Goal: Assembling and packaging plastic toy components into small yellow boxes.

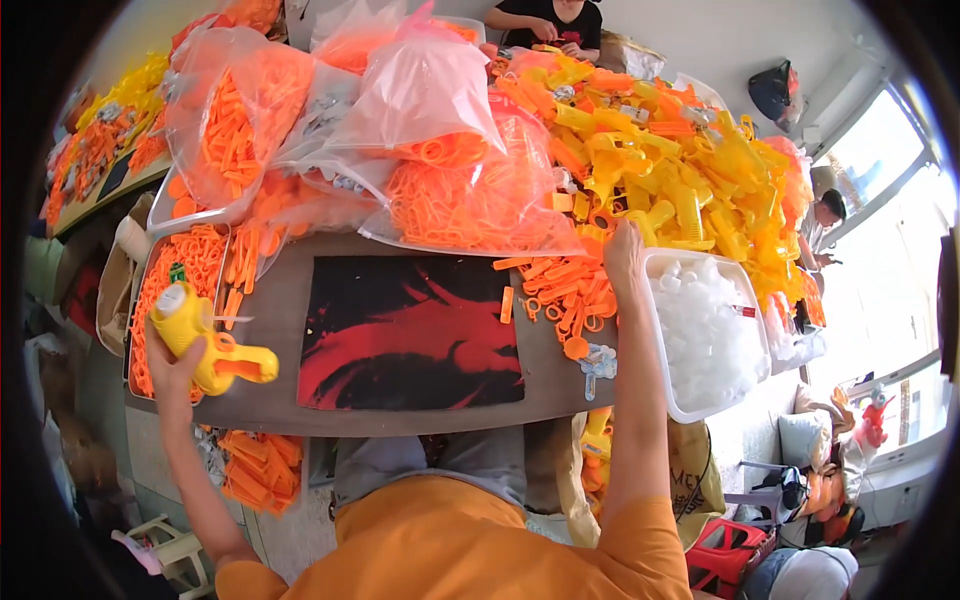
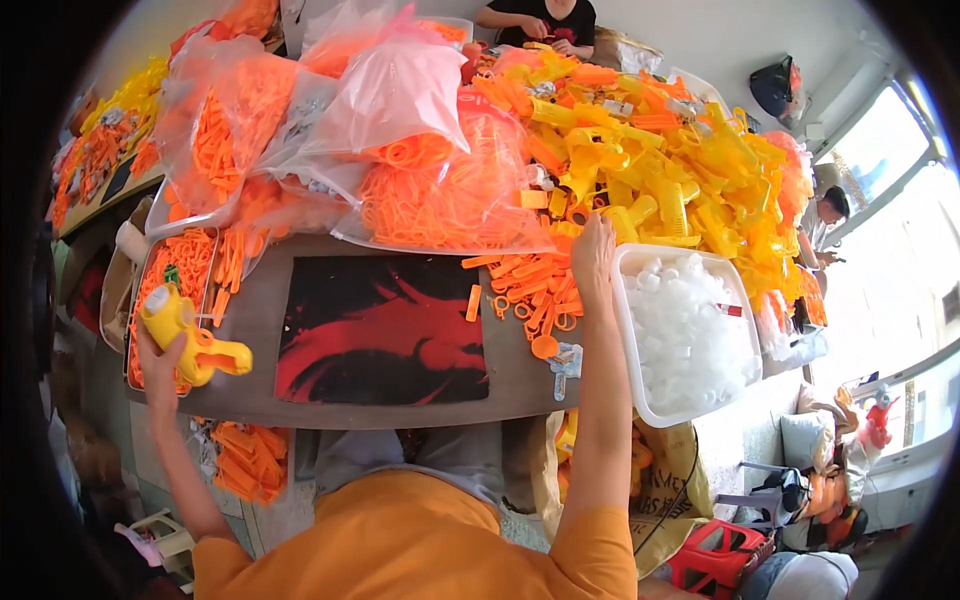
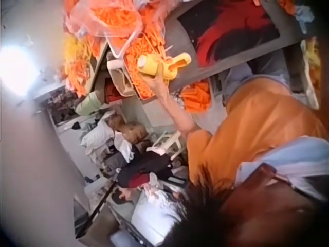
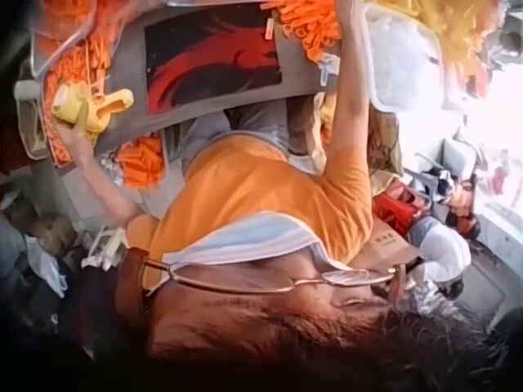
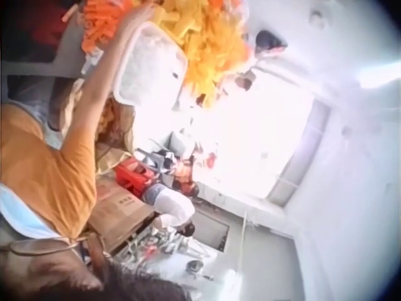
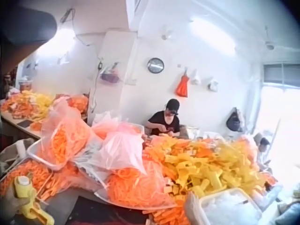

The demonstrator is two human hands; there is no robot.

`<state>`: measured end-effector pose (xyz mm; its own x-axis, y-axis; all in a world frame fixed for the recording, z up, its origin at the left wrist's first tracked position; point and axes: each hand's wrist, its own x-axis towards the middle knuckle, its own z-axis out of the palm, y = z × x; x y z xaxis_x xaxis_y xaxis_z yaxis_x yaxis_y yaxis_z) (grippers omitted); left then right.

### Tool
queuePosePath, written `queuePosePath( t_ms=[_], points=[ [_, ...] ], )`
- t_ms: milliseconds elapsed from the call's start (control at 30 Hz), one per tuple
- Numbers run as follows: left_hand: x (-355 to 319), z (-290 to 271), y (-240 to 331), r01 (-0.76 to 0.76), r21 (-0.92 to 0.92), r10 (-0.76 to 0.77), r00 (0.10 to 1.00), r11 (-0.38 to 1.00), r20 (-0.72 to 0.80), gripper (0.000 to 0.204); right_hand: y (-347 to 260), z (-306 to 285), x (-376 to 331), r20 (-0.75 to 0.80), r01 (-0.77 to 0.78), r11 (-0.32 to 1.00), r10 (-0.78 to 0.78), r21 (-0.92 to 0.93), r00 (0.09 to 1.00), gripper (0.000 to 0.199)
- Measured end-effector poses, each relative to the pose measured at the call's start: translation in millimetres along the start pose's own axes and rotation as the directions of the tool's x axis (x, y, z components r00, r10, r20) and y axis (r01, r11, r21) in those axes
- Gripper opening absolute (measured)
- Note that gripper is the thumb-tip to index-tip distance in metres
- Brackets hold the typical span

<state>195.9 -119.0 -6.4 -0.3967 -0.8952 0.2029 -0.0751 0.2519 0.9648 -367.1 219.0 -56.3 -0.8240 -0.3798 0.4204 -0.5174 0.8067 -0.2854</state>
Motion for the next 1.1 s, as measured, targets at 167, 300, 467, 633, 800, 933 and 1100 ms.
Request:
queuePosePath(
  t_ms=[167,300,467,633,800,933,1100],
  points=[
    [-22.9,46.8,9.2,0.131,-0.134,-0.103,0.974,0.982,0.202,0.071,11.4,13.6,27.9,0.243,0.06,0.911,0.044,-0.407,0.969,0.026],
    [-32.7,74.0,28.9,0.158,-0.073,-0.125,0.935,0.985,0.332,0.069,8.9,23.8,40.0,0.357,-0.062,0.853,0.281,-0.518,0.891,0.033],
    [-42.2,109.8,44.8,-0.145,0.073,0.115,0.94,0.987,0.321,0.065,20.6,10.2,44.9,0.155,-0.015,0.85,0.113,-0.526,0.981,0.028],
    [-40.0,163.5,56.7,-0.248,0.03,0.2,0.841,0.968,0.502,0.07,-53.5,-71.6,-0.1,0.203,0.236,0.815,-0.392,0.529,0.897,0.02],
    [-45.9,210.9,66.4,-0.284,0.009,0.217,0.754,0.959,0.62,0.071,-148.7,-99.4,-99.1,0.324,-0.096,0.37,-0.624,0.924,0.711,0.058],
    [-48.1,225.0,56.3,-0.413,0.035,0.302,0.719,0.91,0.626,0.07,-170.4,-114.2,-113.3,0.399,-0.078,0.462,-0.655,0.884,0.642,0.063],
    [-48.1,229.1,53.8,-0.474,0.043,0.323,0.661,0.879,0.677,0.07,-158.5,-107.7,-105.4,0.49,-0.105,0.507,-0.728,0.856,0.479,0.07]
  ],
)
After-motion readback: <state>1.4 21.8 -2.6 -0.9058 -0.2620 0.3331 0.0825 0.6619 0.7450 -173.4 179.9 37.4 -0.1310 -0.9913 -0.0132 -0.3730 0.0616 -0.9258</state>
